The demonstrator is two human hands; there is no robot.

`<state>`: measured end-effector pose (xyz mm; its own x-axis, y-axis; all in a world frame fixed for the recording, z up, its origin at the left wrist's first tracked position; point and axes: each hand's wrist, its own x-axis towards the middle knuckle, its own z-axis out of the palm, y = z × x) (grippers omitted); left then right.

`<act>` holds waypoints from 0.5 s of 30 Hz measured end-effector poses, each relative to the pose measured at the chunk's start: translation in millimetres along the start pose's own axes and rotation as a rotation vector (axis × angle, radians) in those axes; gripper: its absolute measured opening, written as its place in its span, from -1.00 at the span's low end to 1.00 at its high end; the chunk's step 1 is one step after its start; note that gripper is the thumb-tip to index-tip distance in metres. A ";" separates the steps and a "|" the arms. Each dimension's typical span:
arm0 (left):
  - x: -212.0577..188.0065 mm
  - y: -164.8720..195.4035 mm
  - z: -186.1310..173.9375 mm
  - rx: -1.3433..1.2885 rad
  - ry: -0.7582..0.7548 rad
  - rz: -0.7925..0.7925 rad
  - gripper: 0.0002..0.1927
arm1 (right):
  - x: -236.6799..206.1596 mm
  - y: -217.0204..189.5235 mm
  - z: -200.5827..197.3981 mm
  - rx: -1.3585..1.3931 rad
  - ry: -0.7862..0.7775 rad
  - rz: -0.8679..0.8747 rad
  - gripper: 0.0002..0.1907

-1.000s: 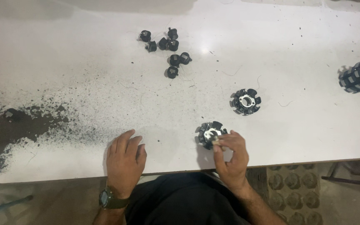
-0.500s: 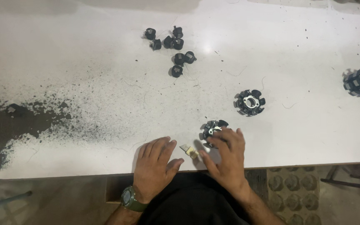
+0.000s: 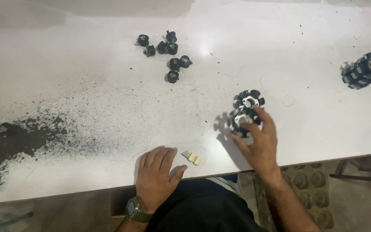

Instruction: The person sits at a white workbench assembling small black plastic and metal components, fitting parts together by hand and using a small hand tool to tighten or press pieces into place. They work on one sub-assembly at a time, setting finished pieces aside and picking up new parts from the table.

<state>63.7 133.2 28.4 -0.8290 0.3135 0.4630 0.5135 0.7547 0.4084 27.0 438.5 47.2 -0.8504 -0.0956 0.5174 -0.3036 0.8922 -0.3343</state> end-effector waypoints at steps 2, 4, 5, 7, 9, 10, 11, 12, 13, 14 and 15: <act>-1.6 1.7 0.8 0.001 0.011 -0.016 -0.46 | 16.1 17.0 -2.4 -0.110 0.064 -0.036 -0.56; -1.8 2.5 2.0 0.005 0.022 -0.006 -0.48 | 37.3 36.0 -6.1 -0.282 0.047 -0.037 -0.55; -1.7 2.6 2.8 0.015 0.028 0.000 -0.49 | 46.5 42.9 -5.5 -0.246 -0.023 0.032 -0.52; -2.5 3.3 3.6 0.029 0.039 0.012 -0.50 | 56.5 51.4 -5.6 -0.172 -0.164 0.172 -0.45; -1.8 2.7 4.9 0.055 0.010 0.024 -0.49 | 53.1 53.2 -11.4 -0.222 -0.191 0.166 -0.36; -2.2 3.0 5.0 0.071 -0.003 0.019 -0.49 | 50.4 52.6 -13.3 -0.244 -0.211 0.155 -0.32; -2.4 3.0 5.0 0.063 0.001 0.016 -0.50 | 46.1 51.3 -15.5 -0.223 -0.190 0.155 -0.32; -2.7 3.4 4.6 0.057 0.006 0.008 -0.51 | 39.5 49.2 -18.5 -0.202 -0.172 0.151 -0.31; -2.7 3.5 4.2 0.053 0.013 -0.002 -0.52 | 33.5 47.8 -20.8 -0.177 -0.154 0.144 -0.30; -2.7 3.7 3.7 0.040 0.010 -0.007 -0.53 | 27.5 48.2 -23.4 -0.207 -0.150 0.155 -0.33; -2.4 3.8 3.3 0.027 0.007 -0.009 -0.53 | 21.2 50.6 -26.9 -0.236 -0.144 0.166 -0.36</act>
<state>66.9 137.1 26.3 -0.8319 0.3024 0.4653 0.4997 0.7728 0.3911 5.2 493.5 62.4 -0.9372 0.0129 0.3484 -0.0623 0.9770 -0.2039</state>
